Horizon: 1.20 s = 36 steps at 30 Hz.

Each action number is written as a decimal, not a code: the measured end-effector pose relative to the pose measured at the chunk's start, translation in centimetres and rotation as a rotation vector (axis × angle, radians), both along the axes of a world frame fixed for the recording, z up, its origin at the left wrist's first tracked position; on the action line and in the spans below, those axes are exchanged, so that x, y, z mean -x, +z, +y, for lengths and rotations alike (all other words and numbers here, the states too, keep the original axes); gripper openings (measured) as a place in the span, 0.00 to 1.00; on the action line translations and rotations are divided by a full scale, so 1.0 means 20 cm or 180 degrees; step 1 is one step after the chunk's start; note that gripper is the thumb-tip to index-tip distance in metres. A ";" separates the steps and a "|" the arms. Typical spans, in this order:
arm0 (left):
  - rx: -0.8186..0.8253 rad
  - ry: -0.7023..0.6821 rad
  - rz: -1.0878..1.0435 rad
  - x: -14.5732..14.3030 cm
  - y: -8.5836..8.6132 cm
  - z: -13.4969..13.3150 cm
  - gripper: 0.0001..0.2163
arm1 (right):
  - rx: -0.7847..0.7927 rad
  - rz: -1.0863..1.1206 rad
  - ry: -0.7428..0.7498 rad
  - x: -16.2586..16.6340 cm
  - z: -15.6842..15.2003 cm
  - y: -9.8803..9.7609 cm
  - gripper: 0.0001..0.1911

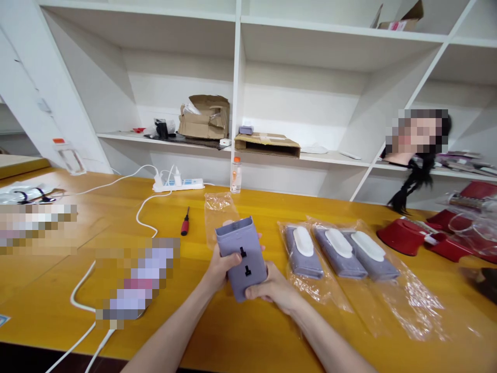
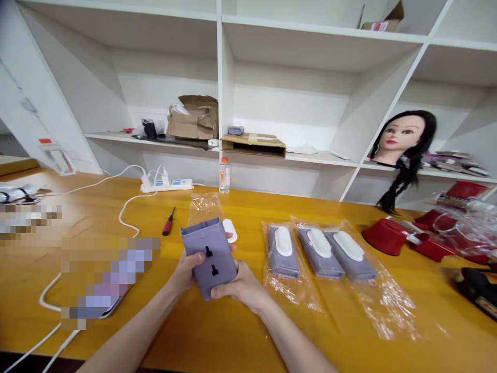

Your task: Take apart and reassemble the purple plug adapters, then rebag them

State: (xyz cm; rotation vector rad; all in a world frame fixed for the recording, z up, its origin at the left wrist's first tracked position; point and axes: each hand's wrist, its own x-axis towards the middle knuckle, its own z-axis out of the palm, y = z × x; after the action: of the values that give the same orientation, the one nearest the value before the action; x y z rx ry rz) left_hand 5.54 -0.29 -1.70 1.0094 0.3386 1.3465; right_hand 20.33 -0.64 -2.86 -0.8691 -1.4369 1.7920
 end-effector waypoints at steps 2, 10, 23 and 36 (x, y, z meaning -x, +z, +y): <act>-0.0020 -0.0049 -0.0004 0.01 0.01 0.01 0.27 | 0.0156 0.0087 -0.0039 0.01 -0.01 0.01 0.21; 0.0272 0.0103 -0.0125 -0.01 0.01 0.03 0.24 | 0.0490 0.0226 -0.0212 0.03 -0.04 0.04 0.23; 0.0527 0.0270 -0.0097 -0.03 0.02 0.01 0.24 | 0.0347 0.0125 -0.0432 0.05 -0.05 0.03 0.11; 0.1552 -0.0030 -0.0263 -0.01 0.07 0.02 0.23 | 0.0474 0.0205 -0.0554 0.07 -0.07 0.00 0.11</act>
State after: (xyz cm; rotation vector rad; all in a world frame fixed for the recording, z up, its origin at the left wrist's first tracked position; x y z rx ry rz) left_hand 5.75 0.03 -0.33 0.5465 0.5664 1.2120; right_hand 18.94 -2.00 -2.87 -0.9718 -1.1617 1.7943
